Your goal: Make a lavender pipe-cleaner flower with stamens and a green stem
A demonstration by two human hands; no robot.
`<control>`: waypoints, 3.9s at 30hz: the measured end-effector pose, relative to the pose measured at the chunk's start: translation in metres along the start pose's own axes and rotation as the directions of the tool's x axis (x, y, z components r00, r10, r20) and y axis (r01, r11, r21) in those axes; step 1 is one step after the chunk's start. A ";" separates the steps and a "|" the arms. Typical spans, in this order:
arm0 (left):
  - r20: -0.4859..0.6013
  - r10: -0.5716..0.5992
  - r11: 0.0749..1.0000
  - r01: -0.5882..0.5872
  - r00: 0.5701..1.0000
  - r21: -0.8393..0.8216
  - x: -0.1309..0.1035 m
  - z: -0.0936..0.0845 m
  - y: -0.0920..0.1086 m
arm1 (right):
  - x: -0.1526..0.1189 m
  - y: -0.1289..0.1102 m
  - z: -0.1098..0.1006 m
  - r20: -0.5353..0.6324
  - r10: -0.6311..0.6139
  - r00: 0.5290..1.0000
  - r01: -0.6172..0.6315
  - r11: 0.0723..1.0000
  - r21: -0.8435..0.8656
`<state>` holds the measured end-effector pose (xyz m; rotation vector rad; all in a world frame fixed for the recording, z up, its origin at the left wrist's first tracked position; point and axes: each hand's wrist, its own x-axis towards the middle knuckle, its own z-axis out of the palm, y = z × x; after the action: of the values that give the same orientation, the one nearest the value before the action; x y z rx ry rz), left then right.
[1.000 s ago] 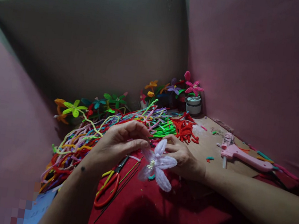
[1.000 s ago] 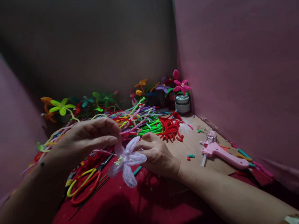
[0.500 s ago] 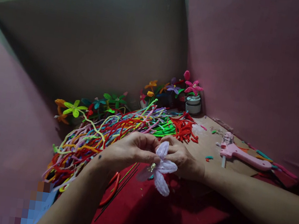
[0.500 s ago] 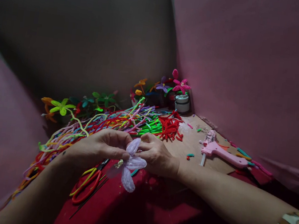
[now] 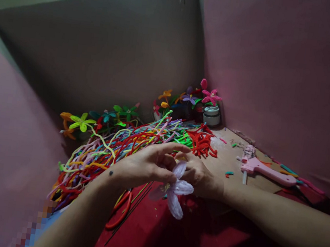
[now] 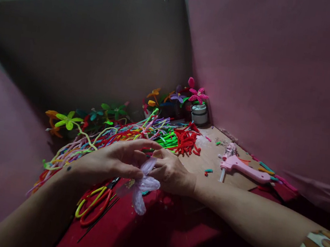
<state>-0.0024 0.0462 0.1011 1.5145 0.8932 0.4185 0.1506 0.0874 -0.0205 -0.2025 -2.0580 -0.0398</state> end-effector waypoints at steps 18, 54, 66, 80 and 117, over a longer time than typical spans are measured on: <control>-0.153 0.089 0.807 0.019 0.984 0.590 0.000 0.016 0.012 | 0.000 0.000 0.002 -0.072 -0.004 0.997 0.001 0.999 -0.039; -0.119 0.127 0.627 0.014 0.985 0.779 -0.004 0.028 0.029 | 0.001 -0.001 0.000 -0.065 -0.002 0.998 -0.001 0.999 -0.045; -0.594 0.131 0.990 -0.076 0.793 0.117 -0.016 -0.008 0.002 | 0.007 -0.004 -0.009 0.000 0.005 1.000 -0.005 0.998 0.055; -0.614 0.077 0.951 -0.243 0.786 -0.192 0.003 0.000 -0.079 | -0.010 0.006 0.003 -0.014 0.501 0.865 -0.439 0.771 0.462; -0.795 0.427 0.895 -0.327 0.431 0.303 0.063 0.049 -0.066 | 0.026 0.002 -0.016 0.056 0.891 0.450 -0.384 0.136 0.913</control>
<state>0.0543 0.0550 0.0149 1.5885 1.3267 1.5998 0.1529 0.0905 0.0100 -0.4517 -0.9986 1.3822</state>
